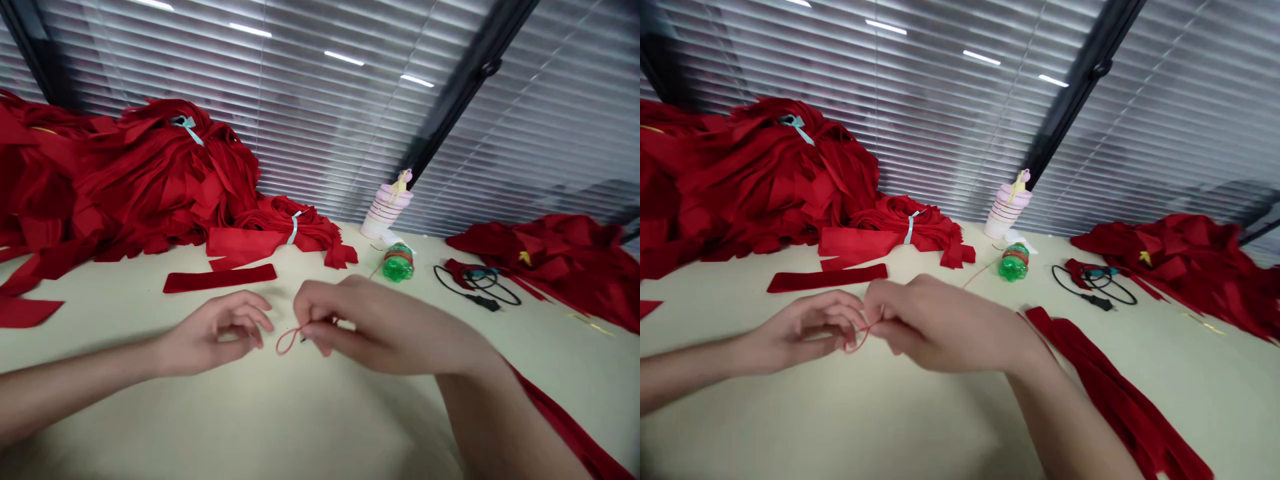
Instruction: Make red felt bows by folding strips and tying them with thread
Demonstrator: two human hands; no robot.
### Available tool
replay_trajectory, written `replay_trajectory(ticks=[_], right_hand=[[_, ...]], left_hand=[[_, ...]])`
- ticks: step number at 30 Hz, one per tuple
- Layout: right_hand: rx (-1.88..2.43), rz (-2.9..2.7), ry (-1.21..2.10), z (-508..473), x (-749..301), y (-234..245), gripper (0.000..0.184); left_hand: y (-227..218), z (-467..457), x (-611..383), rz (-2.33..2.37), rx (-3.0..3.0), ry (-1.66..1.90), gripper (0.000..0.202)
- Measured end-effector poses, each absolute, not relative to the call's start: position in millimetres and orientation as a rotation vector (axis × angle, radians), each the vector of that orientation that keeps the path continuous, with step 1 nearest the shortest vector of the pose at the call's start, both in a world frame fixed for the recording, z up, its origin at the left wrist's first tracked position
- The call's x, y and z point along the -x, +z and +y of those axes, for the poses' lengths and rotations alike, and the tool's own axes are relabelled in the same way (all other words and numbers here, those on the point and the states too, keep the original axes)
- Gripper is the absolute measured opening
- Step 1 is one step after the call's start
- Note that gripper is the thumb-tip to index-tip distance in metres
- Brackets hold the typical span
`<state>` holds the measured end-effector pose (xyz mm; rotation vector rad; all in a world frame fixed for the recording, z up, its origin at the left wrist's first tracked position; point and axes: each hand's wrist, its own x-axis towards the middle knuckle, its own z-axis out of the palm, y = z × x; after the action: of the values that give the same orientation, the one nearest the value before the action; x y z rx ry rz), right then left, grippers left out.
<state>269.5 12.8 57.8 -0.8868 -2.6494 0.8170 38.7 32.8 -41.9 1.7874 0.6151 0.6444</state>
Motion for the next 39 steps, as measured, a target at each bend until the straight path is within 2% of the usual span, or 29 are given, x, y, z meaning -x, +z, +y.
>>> replay_trajectory(ticks=[3,7,10,15,21,27,37,39], right_hand=[[0.848,-2.552,0.896,4,-247,28,0.009],[1.023,-2.27,1.142,-7,-240,-17,0.011],[1.059,-2.062,1.321,-11,-245,-39,0.003],[1.1,-1.704,1.562,-3,-250,-46,0.029],[1.257,-1.502,1.631,8,-254,-48,0.043],[1.266,-1.41,1.751,17,-266,-54,0.052],[1.234,-1.364,1.865,23,-269,-59,0.037],[1.322,-1.498,1.746,21,-269,-57,0.032]], left_hand=[[-31,25,-63,0.447,-1.403,0.486,0.041],[-34,15,-74,0.433,-1.234,0.336,0.022],[-40,8,-66,0.594,-1.248,0.185,0.024],[-44,8,-37,0.811,-1.356,0.26,0.033],[-48,20,3,0.799,-1.324,0.271,0.033],[-46,35,20,0.778,-1.01,0.244,0.028],[-63,58,33,0.708,-0.567,0.501,0.012],[-65,58,33,0.689,-0.503,0.547,0.02]])
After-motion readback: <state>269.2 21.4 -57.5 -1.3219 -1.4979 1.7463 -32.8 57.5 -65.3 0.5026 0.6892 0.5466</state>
